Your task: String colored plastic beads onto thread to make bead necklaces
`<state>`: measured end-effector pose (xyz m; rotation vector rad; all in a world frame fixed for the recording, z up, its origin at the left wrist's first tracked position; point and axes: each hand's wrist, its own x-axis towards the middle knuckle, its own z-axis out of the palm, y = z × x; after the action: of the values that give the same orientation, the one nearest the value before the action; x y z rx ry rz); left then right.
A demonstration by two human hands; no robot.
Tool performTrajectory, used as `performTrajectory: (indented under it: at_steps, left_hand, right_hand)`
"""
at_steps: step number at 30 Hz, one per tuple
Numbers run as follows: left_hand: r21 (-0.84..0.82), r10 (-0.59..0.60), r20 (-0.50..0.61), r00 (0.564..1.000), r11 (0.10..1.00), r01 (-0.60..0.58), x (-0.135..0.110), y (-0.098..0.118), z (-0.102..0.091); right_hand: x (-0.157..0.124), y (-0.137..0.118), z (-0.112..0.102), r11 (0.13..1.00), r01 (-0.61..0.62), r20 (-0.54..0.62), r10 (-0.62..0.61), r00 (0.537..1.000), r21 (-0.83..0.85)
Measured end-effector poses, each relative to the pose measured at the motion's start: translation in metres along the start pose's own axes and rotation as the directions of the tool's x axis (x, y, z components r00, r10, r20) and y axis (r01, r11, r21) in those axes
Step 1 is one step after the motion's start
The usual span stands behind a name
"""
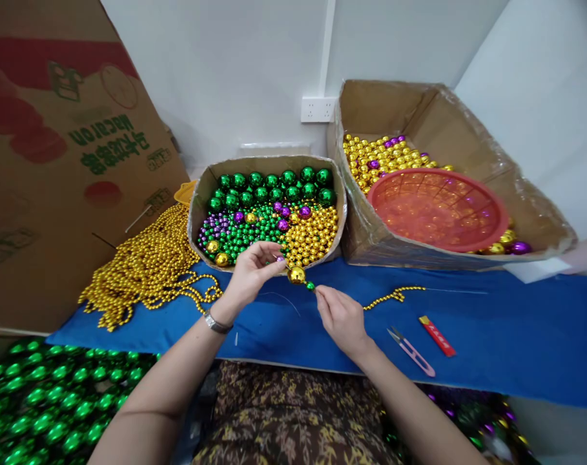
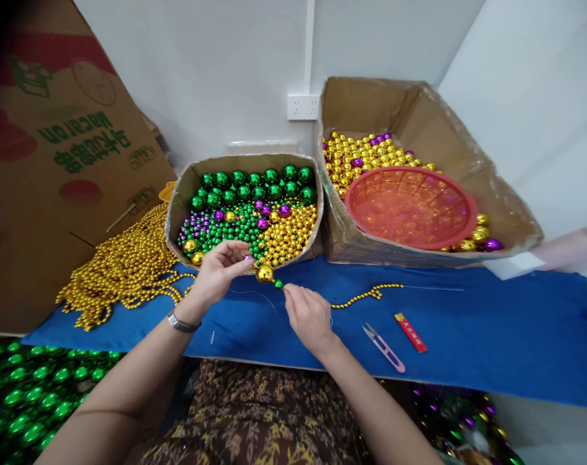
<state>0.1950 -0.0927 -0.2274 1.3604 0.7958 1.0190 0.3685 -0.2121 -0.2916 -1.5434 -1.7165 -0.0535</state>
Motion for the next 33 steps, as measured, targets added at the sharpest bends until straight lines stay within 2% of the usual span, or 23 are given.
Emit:
performTrajectory:
  at_steps: [5,8,10,13,17,19,21,22,23,24,25,26,29,31,33]
  left_hand:
    - [-0.023,-0.111,0.037,0.993,0.993,0.112,-0.015,-0.025,0.016]
    - [0.097,-0.060,0.047,0.997,0.994,0.055,-0.022,-0.042,0.019]
    - [0.202,0.003,0.062,0.998,0.979,-0.015,-0.025,-0.047,0.019]
    - [0.267,0.064,0.089,0.994,0.960,-0.085,-0.027,-0.039,0.022]
    - [0.175,0.091,0.153,0.984,0.978,-0.117,-0.019,-0.008,0.023]
    - [0.178,0.061,0.240,0.969,0.978,-0.105,-0.002,0.008,0.016]
    - [0.287,0.035,0.291,0.956,0.950,-0.122,0.029,0.020,-0.002]
    - [0.377,0.069,0.229,0.971,0.913,-0.153,0.049,0.024,-0.014]
    - [0.511,0.127,0.119,0.985,0.843,-0.171,0.071,0.027,-0.029]
    - [0.683,0.195,-0.013,0.981,0.718,-0.134,0.095,0.029,-0.044]
    - [0.828,0.230,-0.101,0.968,0.559,-0.046,0.118,0.030,-0.060]
    - [0.864,0.236,-0.141,0.961,0.504,0.003,0.140,0.031,-0.075]
    - [0.899,0.189,-0.191,0.963,0.427,0.095,0.188,0.026,-0.110]
    - [0.915,0.129,-0.197,0.972,0.382,0.134,0.203,0.021,-0.122]
    - [0.933,0.099,-0.170,0.981,0.336,0.127,0.207,0.015,-0.126]
  right_hand:
    - [-0.018,0.014,0.016,0.991,-0.118,0.105,0.110,0.988,0.071]
    - [-0.031,0.027,0.018,0.997,-0.074,0.218,0.076,0.973,-0.021]
    - [-0.034,0.031,0.015,0.995,-0.044,0.242,0.065,0.968,-0.092]
    - [-0.026,0.028,0.011,0.994,-0.061,0.168,0.075,0.983,-0.085]
    - [-0.006,0.017,0.016,0.999,0.000,0.110,-0.005,0.994,0.048]
    - [0.000,0.014,0.018,0.991,-0.008,0.098,-0.005,0.995,0.132]
    - [0.002,0.013,0.017,0.973,-0.059,0.095,0.038,0.995,0.222]
    - [0.002,0.013,0.016,0.962,-0.090,0.100,0.066,0.993,0.257]
    - [0.001,0.013,0.014,0.953,-0.116,0.103,0.091,0.991,0.281]
    - [0.001,0.012,0.013,0.946,-0.136,0.105,0.109,0.988,0.294]
    - [0.000,0.011,0.012,0.944,-0.145,0.103,0.119,0.987,0.297]
    - [-0.001,0.011,0.011,0.944,-0.146,0.100,0.121,0.988,0.294]
    - [0.000,0.010,0.013,0.949,-0.127,0.113,0.098,0.989,0.288]
    - [0.002,0.010,0.015,0.950,-0.125,0.131,0.091,0.987,0.287]
    - [0.004,0.010,0.016,0.953,-0.125,0.136,0.090,0.987,0.275]
